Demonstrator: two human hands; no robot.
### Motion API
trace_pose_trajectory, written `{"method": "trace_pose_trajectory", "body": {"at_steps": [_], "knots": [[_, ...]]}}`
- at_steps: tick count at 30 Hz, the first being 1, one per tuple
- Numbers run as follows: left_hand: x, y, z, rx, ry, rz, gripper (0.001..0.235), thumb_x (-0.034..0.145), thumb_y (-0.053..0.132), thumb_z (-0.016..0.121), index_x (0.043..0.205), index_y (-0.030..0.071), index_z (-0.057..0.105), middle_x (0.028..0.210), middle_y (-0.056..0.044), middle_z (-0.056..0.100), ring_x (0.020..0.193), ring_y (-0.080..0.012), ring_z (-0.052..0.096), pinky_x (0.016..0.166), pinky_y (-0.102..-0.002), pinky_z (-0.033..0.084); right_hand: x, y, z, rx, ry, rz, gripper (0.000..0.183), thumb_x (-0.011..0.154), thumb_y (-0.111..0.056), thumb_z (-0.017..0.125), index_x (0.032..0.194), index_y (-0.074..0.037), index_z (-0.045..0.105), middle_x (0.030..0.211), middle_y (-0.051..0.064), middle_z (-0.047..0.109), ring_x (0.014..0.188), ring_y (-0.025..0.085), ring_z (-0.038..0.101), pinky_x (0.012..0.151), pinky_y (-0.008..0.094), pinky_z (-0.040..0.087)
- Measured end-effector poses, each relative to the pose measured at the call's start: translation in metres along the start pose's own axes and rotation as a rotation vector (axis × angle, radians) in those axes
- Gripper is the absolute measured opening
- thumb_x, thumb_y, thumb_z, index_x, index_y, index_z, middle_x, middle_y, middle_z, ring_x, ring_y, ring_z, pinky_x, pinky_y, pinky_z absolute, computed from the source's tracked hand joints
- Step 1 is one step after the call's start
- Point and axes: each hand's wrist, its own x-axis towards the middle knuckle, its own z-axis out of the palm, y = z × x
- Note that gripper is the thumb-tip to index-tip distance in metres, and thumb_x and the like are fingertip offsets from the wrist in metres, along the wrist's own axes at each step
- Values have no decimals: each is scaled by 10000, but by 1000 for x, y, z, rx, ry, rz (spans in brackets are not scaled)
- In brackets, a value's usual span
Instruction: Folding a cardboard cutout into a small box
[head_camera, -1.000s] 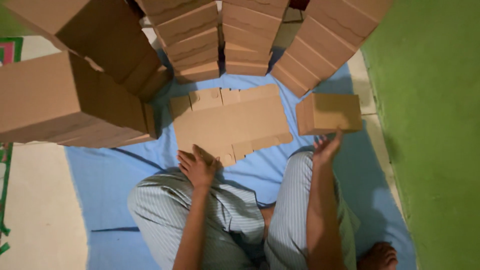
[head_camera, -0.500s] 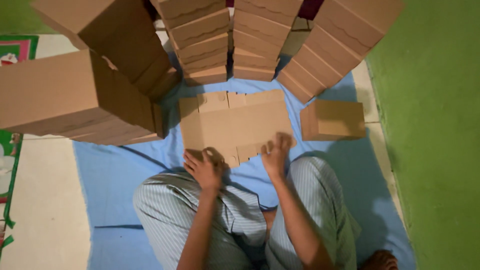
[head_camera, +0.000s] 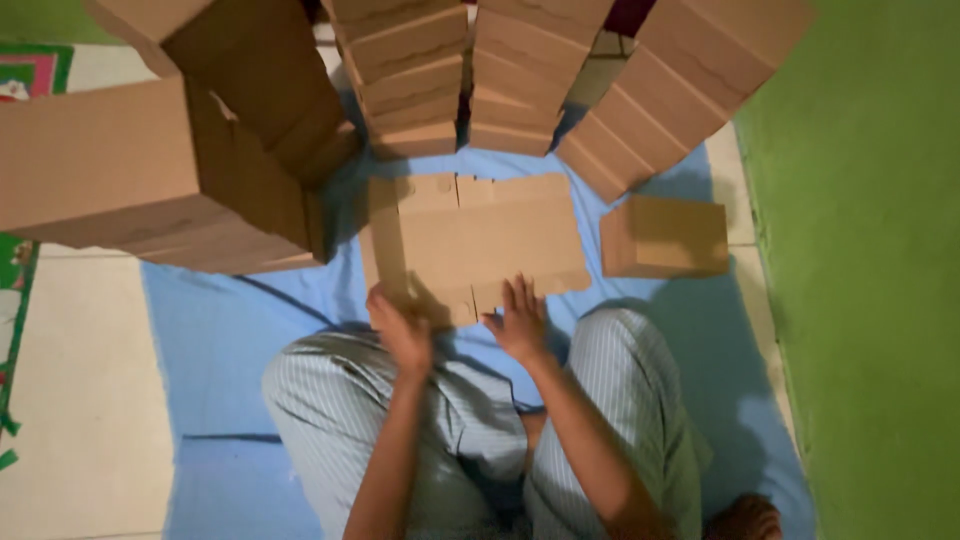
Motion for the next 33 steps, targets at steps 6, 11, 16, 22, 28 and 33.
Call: {"method": "trace_pose_trajectory", "body": {"at_steps": [6, 11, 16, 22, 28, 33], "knots": [[0, -63, 38, -476, 325, -604, 891, 645, -105, 869, 1363, 318, 555, 943, -62, 599, 821, -217, 676, 737, -311, 576, -6, 5, 13, -30, 119, -117, 796, 871, -535, 701, 1483, -68, 501, 1540, 271, 426, 1442, 480, 378, 1151, 603, 339], [8, -61, 42, -460, 267, -508, 525, 732, -68, 804, 1207, 138, 722, 917, -141, 657, 890, -260, 661, 788, -325, 563, -2, -1, 9, -44, 95, -119, 951, 805, -601, 729, 1536, -75, 425, 1576, 300, 355, 1468, 499, 321, 1181, 610, 283], [2, -65, 37, -689, 86, -498, 554, 770, -122, 474, 1250, 35, 702, 1123, -295, 681, 1092, -418, 655, 955, -484, 547, -6, -4, 20, -107, 228, -149, 951, 767, -590, 774, 1495, -59, 471, 1549, 298, 395, 1464, 476, 346, 1187, 550, 304], [5, -78, 40, -770, 35, -581, 574, 823, -32, 414, 1359, 6, 619, 1318, -311, 597, 1257, -418, 553, 1093, -516, 452, -10, -25, 8, -26, 171, -255, 849, 831, -505, 751, 1493, -54, 470, 1561, 255, 409, 1458, 437, 372, 1209, 553, 262], [16, -35, 22, -646, -88, -963, 763, 767, 394, 830, 1398, 49, 575, 1328, -263, 611, 1211, -417, 603, 1035, -513, 471, -6, -28, 15, -44, 335, -327, 752, 789, -460, 797, 1380, -48, 580, 1481, 203, 526, 1410, 390, 465, 1171, 492, 355], [14, 15, -14, -670, -191, -950, 771, 789, 416, 820, 1390, -15, 601, 1360, -286, 593, 1268, -417, 562, 1062, -536, 448, -3, -30, 17, -141, 410, -398, 702, 720, -415, 838, 1289, -51, 650, 1401, 163, 603, 1324, 411, 548, 1152, 511, 391]]}}
